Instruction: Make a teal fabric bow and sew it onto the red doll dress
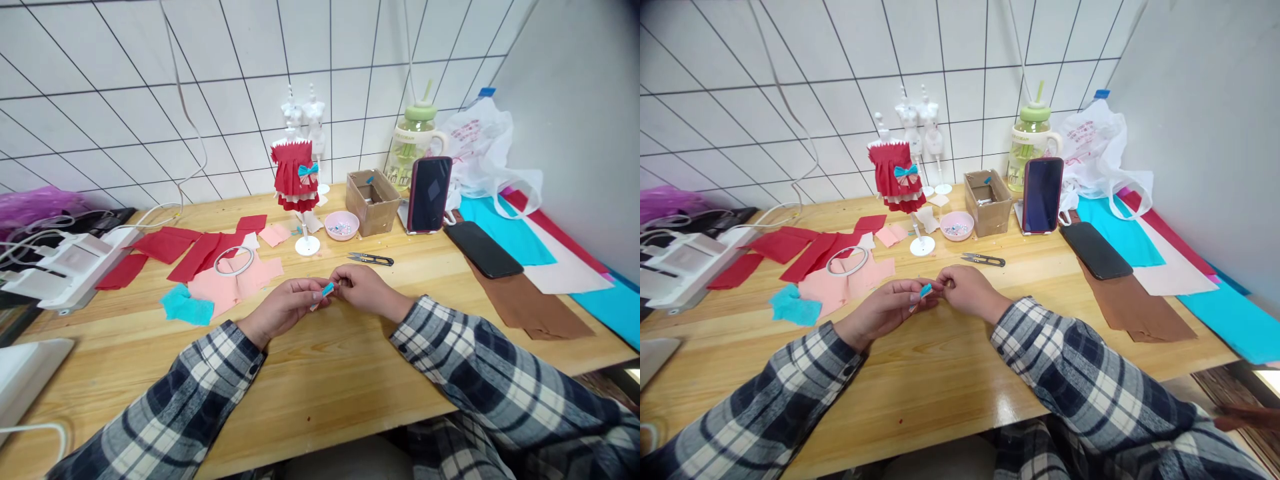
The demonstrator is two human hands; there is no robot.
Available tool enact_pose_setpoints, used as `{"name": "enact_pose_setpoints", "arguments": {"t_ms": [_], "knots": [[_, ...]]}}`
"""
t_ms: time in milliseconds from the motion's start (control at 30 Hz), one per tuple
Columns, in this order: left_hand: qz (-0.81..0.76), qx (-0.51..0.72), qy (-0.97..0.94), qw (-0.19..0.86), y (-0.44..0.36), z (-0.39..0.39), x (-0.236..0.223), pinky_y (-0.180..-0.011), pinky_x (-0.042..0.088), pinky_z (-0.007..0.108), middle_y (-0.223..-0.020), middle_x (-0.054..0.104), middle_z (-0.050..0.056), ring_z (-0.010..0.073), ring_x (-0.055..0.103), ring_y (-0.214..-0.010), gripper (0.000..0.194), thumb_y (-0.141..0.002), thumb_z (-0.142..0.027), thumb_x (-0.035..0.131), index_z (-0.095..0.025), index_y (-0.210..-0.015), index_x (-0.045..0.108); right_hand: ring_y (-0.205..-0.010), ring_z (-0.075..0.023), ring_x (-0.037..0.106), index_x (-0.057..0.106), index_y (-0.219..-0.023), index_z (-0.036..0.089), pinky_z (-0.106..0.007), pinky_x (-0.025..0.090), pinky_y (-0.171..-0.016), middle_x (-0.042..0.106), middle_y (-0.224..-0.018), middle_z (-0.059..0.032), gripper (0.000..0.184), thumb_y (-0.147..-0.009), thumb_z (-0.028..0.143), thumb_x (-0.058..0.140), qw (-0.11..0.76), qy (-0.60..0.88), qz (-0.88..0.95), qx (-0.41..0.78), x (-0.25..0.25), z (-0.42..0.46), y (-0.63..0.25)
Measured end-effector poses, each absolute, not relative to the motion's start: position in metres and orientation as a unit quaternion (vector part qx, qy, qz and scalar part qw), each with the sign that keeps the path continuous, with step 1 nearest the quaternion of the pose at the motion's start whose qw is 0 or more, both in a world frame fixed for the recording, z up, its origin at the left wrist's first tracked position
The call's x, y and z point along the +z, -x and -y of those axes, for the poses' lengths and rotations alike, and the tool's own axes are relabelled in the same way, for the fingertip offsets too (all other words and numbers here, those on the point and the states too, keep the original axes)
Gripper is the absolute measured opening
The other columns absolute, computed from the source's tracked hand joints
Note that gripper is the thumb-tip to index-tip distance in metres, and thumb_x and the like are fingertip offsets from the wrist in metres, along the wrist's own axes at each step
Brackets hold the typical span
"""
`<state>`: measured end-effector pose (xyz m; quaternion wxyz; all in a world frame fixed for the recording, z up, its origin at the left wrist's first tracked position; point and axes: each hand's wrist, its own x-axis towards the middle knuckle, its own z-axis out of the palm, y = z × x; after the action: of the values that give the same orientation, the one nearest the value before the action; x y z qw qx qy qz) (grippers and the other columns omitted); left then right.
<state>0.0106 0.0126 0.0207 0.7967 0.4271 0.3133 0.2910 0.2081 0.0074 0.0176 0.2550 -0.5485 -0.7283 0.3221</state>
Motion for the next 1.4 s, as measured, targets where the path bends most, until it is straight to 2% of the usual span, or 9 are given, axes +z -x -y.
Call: {"name": "enact_pose_setpoints", "arguments": {"t_ms": [167,300,367,500,633,800,967,1100,1400], "knots": [[-0.386,0.394,-0.437,0.711,-0.012,-0.019,0.019,-0.088,0.046,0.031,-0.090,0.071,0.006,0.0162,0.062,-0.086,0.020,-0.070,-0.027,0.078,-0.014,-0.086,0.074,-0.064,-0.0118,0.050,0.069,-0.081,0.015,-0.025,0.036,-0.061,0.064,-0.072,-0.0013,0.009,-0.079,0.020,0.062,0.340,0.574,0.676,0.313,0.023,-0.009,-0.210],[-0.445,0.416,-0.468,0.640,-0.016,-0.018,0.022,-0.081,0.047,0.029,-0.079,0.072,0.004,0.0154,0.064,-0.077,0.022,-0.070,-0.035,0.077,-0.015,-0.078,0.071,-0.061,-0.0109,0.049,0.071,-0.083,0.014,-0.024,0.039,-0.058,0.064,-0.072,-0.0016,0.018,-0.078,0.030,0.063,0.391,0.533,0.591,0.462,0.023,-0.004,-0.203],[-0.470,0.398,-0.511,0.600,-0.019,-0.015,0.026,-0.076,0.048,0.028,-0.077,0.072,0.004,0.0155,0.064,-0.074,0.023,-0.072,-0.037,0.075,-0.015,-0.078,0.071,-0.056,-0.0093,0.045,0.072,-0.086,0.014,-0.023,0.036,-0.052,0.063,-0.070,-0.0010,0.025,-0.078,0.036,0.063,0.401,0.500,0.547,0.539,0.022,-0.001,-0.198],[-0.510,0.391,-0.583,0.497,-0.021,-0.012,0.031,-0.070,0.049,0.027,-0.076,0.073,0.004,0.0164,0.064,-0.071,0.024,-0.075,-0.039,0.070,-0.016,-0.077,0.070,-0.049,-0.0076,0.039,0.072,-0.092,0.014,-0.021,0.030,-0.044,0.054,-0.061,0.0030,0.035,-0.075,0.045,0.066,0.416,0.485,0.483,0.598,0.019,0.005,-0.191],[-0.529,0.388,-0.615,0.438,-0.021,-0.012,0.033,-0.068,0.050,0.026,-0.077,0.074,0.005,0.0169,0.065,-0.070,0.023,-0.077,-0.039,0.067,-0.016,-0.077,0.070,-0.051,-0.0078,0.041,0.069,-0.084,0.014,-0.021,0.031,-0.044,0.052,-0.061,0.0036,0.033,-0.072,0.045,0.069,0.423,0.501,0.474,0.587,0.021,0.006,-0.188],[-0.531,0.373,-0.643,0.407,-0.023,-0.008,0.035,-0.066,0.051,0.026,-0.076,0.075,0.005,0.0177,0.068,-0.070,0.018,-0.077,-0.034,0.065,-0.017,-0.075,0.070,-0.051,-0.0071,0.038,0.065,-0.075,0.014,-0.021,0.029,-0.046,0.052,-0.060,0.0040,0.028,-0.074,0.042,0.066,0.440,0.503,0.511,0.540,0.020,0.005,-0.189],[-0.540,0.370,-0.651,0.384,-0.025,-0.004,0.038,-0.061,0.050,0.024,-0.074,0.074,0.003,0.0163,0.067,-0.066,0.016,-0.076,-0.031,0.064,-0.016,-0.074,0.070,-0.051,-0.0078,0.037,0.065,-0.075,0.015,-0.022,0.028,-0.047,0.051,-0.059,0.0045,0.027,-0.076,0.042,0.064,0.444,0.505,0.527,0.519,0.016,0.006,-0.186],[-0.542,0.370,-0.659,0.367,-0.028,-0.002,0.041,-0.055,0.049,0.022,-0.070,0.073,0.002,0.0150,0.065,-0.061,0.014,-0.075,-0.030,0.064,-0.017,-0.073,0.070,-0.055,-0.0094,0.043,0.065,-0.075,0.015,-0.023,0.034,-0.052,0.057,-0.063,0.0025,0.022,-0.077,0.037,0.061,0.448,0.516,0.548,0.483,0.017,0.007,-0.183],[-0.537,0.373,-0.662,0.367,-0.028,-0.002,0.039,-0.057,0.049,0.022,-0.070,0.073,0.002,0.0147,0.064,-0.062,0.014,-0.075,-0.030,0.064,-0.017,-0.073,0.070,-0.058,-0.0111,0.048,0.065,-0.074,0.016,-0.023,0.037,-0.055,0.062,-0.067,0.0005,0.019,-0.080,0.033,0.058,0.445,0.531,0.567,0.447,0.020,0.008,-0.181]]}}
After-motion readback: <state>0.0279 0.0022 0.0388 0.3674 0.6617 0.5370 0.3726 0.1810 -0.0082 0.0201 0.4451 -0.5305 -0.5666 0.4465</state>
